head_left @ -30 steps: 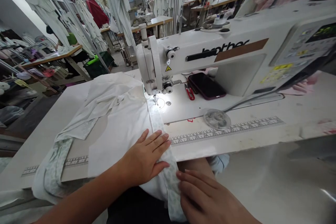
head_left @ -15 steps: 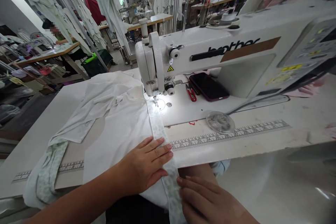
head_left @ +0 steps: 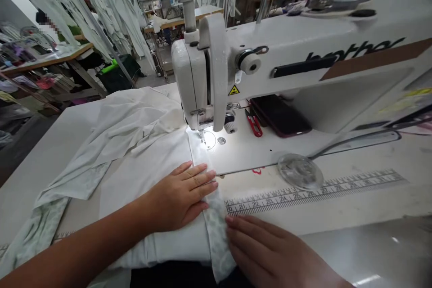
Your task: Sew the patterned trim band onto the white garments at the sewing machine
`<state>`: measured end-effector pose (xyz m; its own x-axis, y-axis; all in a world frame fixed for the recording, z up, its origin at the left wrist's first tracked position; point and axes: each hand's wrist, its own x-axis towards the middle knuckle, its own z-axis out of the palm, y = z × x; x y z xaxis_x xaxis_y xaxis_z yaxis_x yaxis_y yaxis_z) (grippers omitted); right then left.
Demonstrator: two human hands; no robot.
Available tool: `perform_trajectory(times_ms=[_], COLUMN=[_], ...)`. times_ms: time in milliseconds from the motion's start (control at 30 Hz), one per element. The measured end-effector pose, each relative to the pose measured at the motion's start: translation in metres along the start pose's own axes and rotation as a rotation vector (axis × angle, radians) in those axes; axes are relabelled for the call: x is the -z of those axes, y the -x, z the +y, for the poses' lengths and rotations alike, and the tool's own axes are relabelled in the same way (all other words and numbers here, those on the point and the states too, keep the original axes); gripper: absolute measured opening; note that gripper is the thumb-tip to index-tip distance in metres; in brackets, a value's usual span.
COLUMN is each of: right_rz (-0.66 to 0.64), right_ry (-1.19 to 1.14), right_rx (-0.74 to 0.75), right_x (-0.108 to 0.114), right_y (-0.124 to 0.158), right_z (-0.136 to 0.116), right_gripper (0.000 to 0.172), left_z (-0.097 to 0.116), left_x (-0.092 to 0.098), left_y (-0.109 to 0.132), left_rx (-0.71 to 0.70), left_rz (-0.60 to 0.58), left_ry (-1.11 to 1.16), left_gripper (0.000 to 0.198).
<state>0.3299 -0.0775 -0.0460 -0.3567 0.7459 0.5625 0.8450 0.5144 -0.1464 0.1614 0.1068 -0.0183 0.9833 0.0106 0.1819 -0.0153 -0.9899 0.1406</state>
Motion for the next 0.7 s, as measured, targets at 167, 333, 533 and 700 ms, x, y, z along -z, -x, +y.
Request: perform_trajectory(times_ms=[167, 333, 533, 700], right_rz=[-0.055, -0.155, -0.257, -0.327], right_ry=[-0.004, 0.026, -0.002, 0.014], right_rx=[-0.068, -0.03, -0.014, 0.004], right_x=[0.003, 0.01, 0.008, 0.007], right_y=[-0.009, -0.025, -0.046, -0.065], right_z=[0.013, 0.029, 0.051, 0.07], right_gripper=[0.035, 0.031, 0.032, 0.029], left_z=[-0.025, -0.052, -0.083, -0.105], left_x=[0.0, 0.005, 0.008, 0.01], left_y=[-0.011, -0.023, -0.033, -0.041], left_rx=[-0.026, -0.11, -0.151, -0.15], left_rz=[0.075, 0.236, 0.273, 0.307], left_ry=[-0.055, -0.078, -0.158, -0.242], left_gripper=[0.035, 0.02, 0.016, 0.016])
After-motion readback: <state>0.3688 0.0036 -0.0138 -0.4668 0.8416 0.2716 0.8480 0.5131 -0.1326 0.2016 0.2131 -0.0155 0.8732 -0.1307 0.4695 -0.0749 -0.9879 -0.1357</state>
